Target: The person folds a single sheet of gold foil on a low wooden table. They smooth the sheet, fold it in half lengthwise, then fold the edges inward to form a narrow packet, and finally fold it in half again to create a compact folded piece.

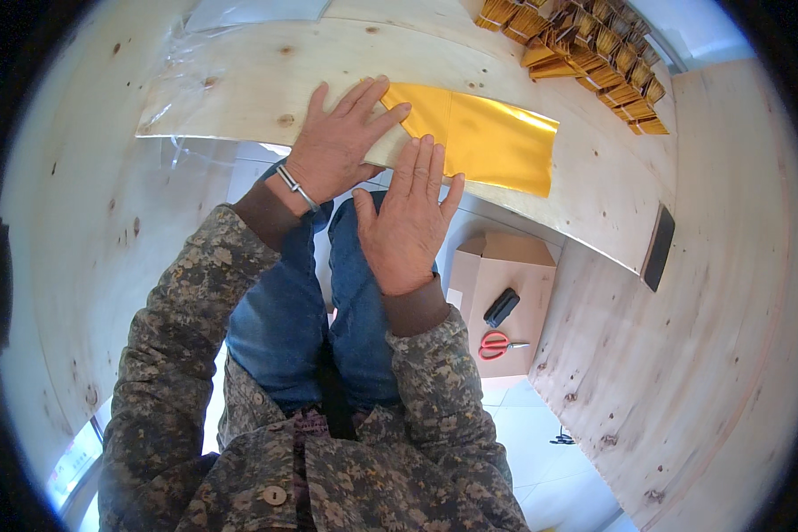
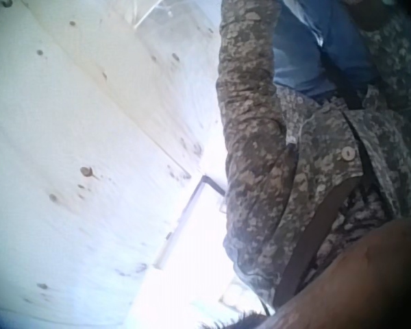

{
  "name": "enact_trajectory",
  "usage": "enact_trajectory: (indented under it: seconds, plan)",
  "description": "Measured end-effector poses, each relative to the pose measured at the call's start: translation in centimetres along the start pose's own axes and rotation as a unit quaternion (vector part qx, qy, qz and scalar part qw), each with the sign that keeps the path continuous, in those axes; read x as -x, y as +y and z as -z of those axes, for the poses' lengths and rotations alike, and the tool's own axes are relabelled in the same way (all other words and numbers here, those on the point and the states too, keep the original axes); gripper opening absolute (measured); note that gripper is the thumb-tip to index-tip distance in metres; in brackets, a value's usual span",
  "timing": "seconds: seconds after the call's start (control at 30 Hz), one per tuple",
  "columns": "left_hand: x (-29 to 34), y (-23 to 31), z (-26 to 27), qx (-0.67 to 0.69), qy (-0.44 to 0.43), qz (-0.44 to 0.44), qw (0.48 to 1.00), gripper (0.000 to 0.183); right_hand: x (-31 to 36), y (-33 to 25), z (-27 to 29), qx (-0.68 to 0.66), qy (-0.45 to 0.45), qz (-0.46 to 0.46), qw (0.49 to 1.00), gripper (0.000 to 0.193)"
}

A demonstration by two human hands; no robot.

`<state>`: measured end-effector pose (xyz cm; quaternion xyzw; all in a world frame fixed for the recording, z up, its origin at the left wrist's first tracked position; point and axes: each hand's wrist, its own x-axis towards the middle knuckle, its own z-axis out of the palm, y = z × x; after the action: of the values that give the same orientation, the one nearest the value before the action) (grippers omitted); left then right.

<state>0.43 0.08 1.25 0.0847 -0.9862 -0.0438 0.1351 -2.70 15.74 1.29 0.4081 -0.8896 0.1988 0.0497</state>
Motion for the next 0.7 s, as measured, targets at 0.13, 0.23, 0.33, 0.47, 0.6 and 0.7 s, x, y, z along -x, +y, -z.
enact_trajectory:
  seconds: [0.13, 0.23, 0.33, 0.47, 0.6, 0.7]
  plan:
    - [-0.1, 0.4, -0.4, 0.011, 0.020, 0.036, 0.999, 0.088, 0.0, 0.2, 0.0, 0.003, -0.006, -0.001, 1.000, 0.086]
    - [-0.1, 0.6, -0.8, -0.023, 0.032, 0.030, 0.999, 0.087, 0.1, 0.3, 0.1, -0.005, -0.006, 0.003, 1.000, 0.086]
    - [-0.2, 0.4, -0.9, -0.011, 0.044, 0.045, 0.998, 0.080, 0.1, 0.5, 0.1, -0.003, -0.012, 0.006, 1.000, 0.086]
    - [-0.2, 0.5, -0.7, -0.038, 0.043, 0.041, 0.998, 0.081, 0.4, 0.8, 0.3, -0.001, -0.010, 0.006, 1.000, 0.087]
    - [-0.1, 0.6, -0.5, -0.031, 0.026, 0.046, 0.998, 0.088, 1.5, 1.0, 0.8, -0.007, -0.013, -0.009, 1.000, 0.086]
    - [-0.2, 0.6, -0.5, -0.028, 0.029, 0.042, 0.998, 0.090, 1.6, 1.3, 1.0, -0.016, -0.001, 0.009, 1.000, 0.085]
